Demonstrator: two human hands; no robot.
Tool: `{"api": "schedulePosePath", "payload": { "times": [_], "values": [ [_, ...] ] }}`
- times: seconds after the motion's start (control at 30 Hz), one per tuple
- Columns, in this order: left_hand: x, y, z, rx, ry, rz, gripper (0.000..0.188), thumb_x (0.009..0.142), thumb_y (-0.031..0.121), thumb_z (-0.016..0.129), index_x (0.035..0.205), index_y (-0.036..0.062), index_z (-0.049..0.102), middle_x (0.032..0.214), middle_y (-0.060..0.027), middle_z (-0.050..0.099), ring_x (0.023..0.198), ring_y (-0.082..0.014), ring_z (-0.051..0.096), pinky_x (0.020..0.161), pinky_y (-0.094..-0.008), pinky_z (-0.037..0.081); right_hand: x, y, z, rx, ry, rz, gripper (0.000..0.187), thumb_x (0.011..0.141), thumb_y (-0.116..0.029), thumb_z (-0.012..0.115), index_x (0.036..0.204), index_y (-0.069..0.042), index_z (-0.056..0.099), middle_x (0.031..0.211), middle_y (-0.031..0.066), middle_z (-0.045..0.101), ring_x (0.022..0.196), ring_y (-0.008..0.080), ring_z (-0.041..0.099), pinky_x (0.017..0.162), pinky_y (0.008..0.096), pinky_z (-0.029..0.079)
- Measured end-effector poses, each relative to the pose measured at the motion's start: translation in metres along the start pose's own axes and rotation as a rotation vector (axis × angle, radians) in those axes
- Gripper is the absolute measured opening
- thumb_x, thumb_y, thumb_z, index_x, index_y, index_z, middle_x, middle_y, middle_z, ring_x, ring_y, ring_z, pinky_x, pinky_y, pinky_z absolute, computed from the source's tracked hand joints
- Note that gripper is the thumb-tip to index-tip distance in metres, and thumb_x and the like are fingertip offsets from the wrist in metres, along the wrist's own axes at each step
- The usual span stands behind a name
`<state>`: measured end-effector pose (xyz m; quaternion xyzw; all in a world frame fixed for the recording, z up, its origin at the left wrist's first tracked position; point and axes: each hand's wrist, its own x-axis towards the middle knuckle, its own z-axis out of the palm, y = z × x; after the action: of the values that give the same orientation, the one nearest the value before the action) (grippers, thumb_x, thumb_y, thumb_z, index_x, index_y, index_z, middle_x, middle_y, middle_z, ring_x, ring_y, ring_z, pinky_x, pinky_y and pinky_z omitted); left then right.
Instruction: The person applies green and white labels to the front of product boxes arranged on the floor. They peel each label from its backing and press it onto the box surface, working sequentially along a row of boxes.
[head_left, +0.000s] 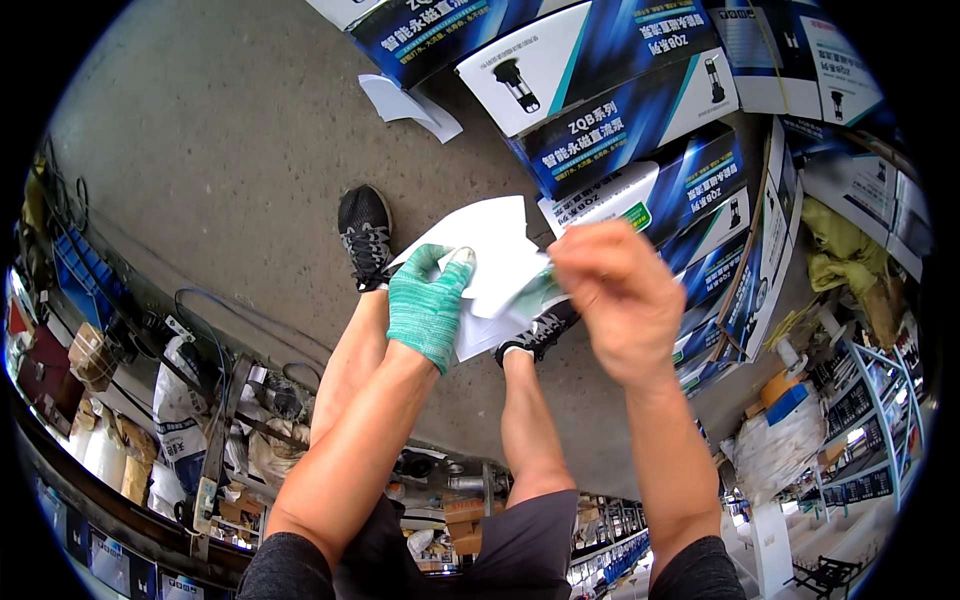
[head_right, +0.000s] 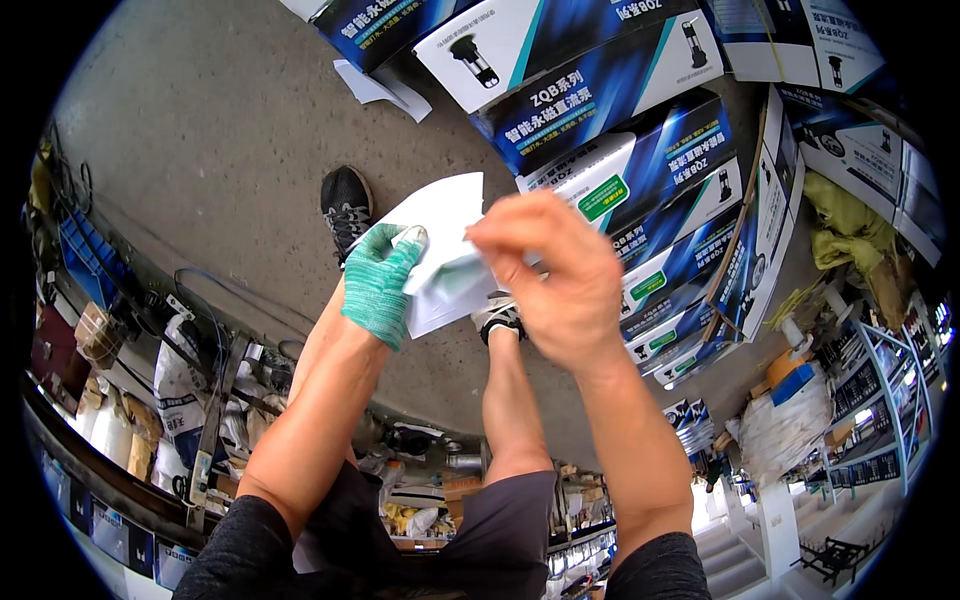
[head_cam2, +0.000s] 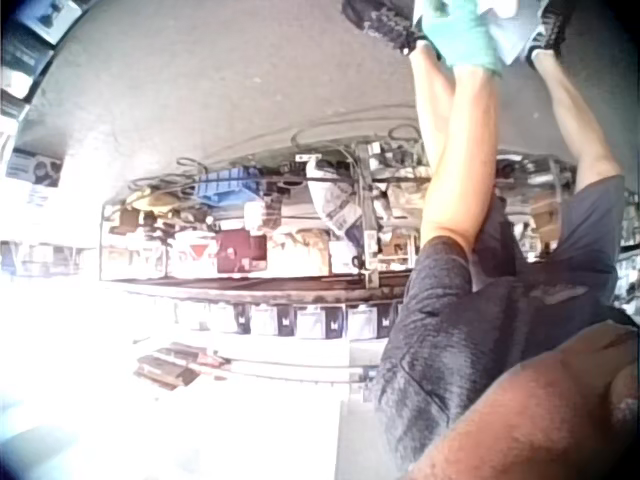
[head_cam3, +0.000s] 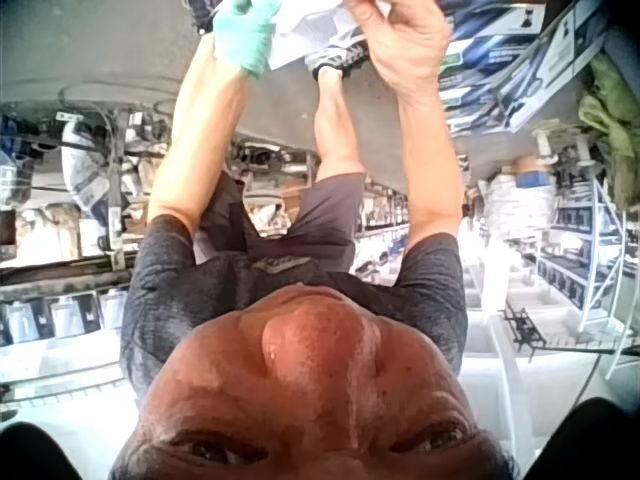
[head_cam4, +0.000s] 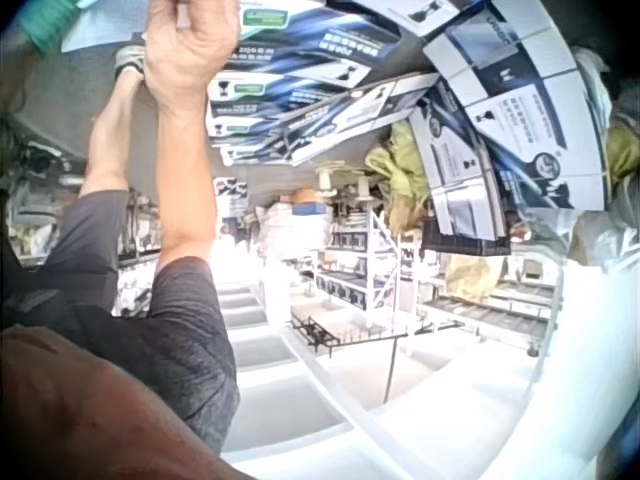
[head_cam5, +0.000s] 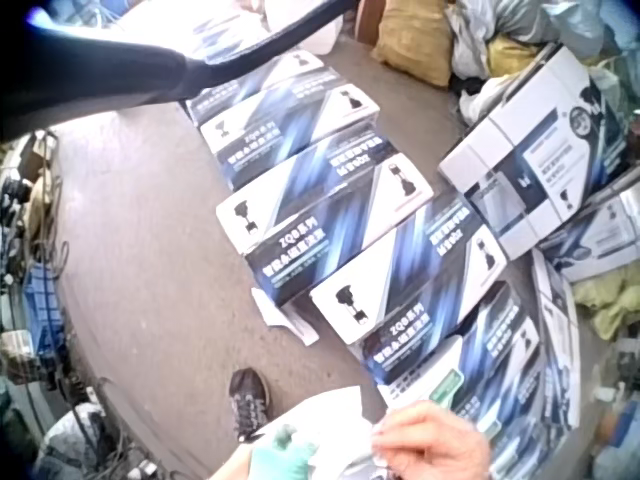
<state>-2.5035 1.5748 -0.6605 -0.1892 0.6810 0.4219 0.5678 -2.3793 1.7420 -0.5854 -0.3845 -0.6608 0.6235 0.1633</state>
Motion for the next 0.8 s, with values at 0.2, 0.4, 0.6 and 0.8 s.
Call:
{"api": "schedulePosePath", "payload": {
  "times": [0.2,0.4,0.6,0.8],
  "values": [
    [0.009,0.01,-0.011,0.122,0.072,0.067,0.021,0.097,0.019,0.076,0.107,0.0019,0.069,0.09,-0.0035,0.067,0.08,-0.0108,0.058,0.072,-0.0282,0.051,0.116,0.054,-0.03,-0.17,0.14,0.071,0.021,0.098,-0.008,0.07,0.117,-0.005,0.075,0.102,0.0041,0.074,0.089,0.0102,0.067,0.08,0.0248,0.053],
    [0.003,0.029,-0.021,0.063,-0.007,0.152,0.013,0.095,0.016,0.08,0.1,0.0076,0.072,0.093,-0.0011,0.07,0.082,-0.0101,0.062,0.073,-0.0278,0.054,0.194,0.101,-0.026,-0.612,-0.014,-0.178,0.022,0.097,-0.013,0.071,0.118,-0.007,0.074,0.108,0.0085,0.072,0.097,0.0234,0.072,0.09,0.0335,0.056],
    [0.009,0.04,-0.036,-0.005,0.02,0.21,0.014,0.095,0.017,0.08,0.101,0.0077,0.072,0.094,-0.0009,0.07,0.083,-0.0097,0.062,0.074,-0.0274,0.054,0.211,0.127,-0.032,-0.819,-0.006,-0.221,0.024,0.095,-0.015,0.073,0.118,-0.007,0.072,0.109,0.0134,0.07,0.1,0.0346,0.07,0.09,0.0395,0.056],
    [0.009,0.048,-0.04,0.022,0.091,0.167,0.016,0.094,0.019,0.081,0.102,0.0075,0.073,0.095,-0.0013,0.069,0.085,-0.0106,0.06,0.076,-0.027,0.051,0.204,0.136,-0.03,-1.138,0.094,-0.372,0.031,0.096,-0.023,0.074,0.123,-0.01,0.069,0.113,0.0108,0.068,0.103,0.0347,0.069,0.088,0.0425,0.057]
  ]
}}
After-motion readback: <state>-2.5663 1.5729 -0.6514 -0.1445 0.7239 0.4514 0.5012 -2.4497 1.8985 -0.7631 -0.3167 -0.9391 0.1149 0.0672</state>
